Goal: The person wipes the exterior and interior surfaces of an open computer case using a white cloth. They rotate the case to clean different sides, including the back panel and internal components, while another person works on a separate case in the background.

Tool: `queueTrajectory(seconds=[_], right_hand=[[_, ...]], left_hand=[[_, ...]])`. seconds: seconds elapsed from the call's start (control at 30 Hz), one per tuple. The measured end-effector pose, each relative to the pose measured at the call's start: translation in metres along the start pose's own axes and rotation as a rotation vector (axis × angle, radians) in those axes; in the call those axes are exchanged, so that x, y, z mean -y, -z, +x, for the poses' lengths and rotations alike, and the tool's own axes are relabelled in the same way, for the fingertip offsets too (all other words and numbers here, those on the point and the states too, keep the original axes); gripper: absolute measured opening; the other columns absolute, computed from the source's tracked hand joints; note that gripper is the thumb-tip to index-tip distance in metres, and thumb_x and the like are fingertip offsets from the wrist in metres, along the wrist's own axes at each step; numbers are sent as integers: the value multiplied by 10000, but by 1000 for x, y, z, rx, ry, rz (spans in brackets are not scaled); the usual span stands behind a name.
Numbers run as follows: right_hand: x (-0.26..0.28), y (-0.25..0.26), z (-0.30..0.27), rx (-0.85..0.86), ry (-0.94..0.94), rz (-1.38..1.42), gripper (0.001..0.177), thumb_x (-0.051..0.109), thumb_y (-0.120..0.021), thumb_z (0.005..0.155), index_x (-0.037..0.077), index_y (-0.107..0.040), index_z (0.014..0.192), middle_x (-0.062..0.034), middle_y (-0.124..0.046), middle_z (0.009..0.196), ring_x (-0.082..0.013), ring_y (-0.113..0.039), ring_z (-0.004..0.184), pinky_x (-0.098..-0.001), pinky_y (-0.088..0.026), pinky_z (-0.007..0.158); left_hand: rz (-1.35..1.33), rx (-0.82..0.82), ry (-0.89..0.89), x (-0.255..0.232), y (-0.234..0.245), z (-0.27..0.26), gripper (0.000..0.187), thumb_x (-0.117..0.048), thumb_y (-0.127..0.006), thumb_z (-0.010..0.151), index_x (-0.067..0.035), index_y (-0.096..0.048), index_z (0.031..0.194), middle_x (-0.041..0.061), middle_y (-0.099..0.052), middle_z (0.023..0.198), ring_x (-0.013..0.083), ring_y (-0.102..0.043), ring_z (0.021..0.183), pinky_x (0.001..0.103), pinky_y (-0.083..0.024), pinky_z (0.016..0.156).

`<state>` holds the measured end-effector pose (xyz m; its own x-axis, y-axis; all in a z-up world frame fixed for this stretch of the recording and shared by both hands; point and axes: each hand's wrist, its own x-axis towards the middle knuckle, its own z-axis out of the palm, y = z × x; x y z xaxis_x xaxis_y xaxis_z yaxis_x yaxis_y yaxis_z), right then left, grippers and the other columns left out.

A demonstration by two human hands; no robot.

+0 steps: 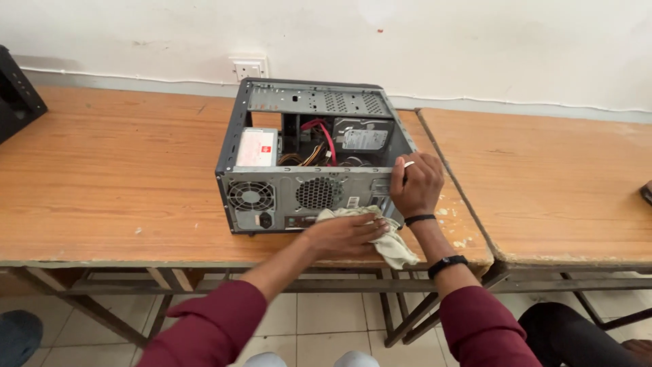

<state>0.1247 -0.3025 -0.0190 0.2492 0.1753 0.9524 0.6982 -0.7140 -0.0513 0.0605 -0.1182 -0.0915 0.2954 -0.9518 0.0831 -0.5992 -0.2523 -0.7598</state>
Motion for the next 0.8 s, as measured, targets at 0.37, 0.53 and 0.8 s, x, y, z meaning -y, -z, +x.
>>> queueTrajectory(seconds=[0.37,0.53,0.8], right_hand=[[1,5,1,40,-13,34,265,123,-583,1020,26,-638,780,-117,-607,783,-340,-599,874,-459,-461,858],[3,1,1,-15,-4,18,263,125,-583,1016,31,-633,775,-109,-607,785,-335,-605,886,-454,-456,855],[1,2,-1,-9,-8,5,274,127,-582,1014,33,-627,761,-112,-611,793,-334,-600,881,-452,-460,862]], left_hand=[[-8,129,-9,5,15,-124,545,-141,-696,804,-187,-569,1332,70,-505,1523,250,-399,1458,418,-185,1271],[-62,229,-53,13,26,-131,488,-156,-670,839,-138,-550,1312,112,-506,1529,274,-408,1454,447,-189,1250],[-123,11,44,5,4,-34,285,-181,-678,968,-60,-626,1221,115,-592,1470,301,-473,1461,441,-262,1288]])
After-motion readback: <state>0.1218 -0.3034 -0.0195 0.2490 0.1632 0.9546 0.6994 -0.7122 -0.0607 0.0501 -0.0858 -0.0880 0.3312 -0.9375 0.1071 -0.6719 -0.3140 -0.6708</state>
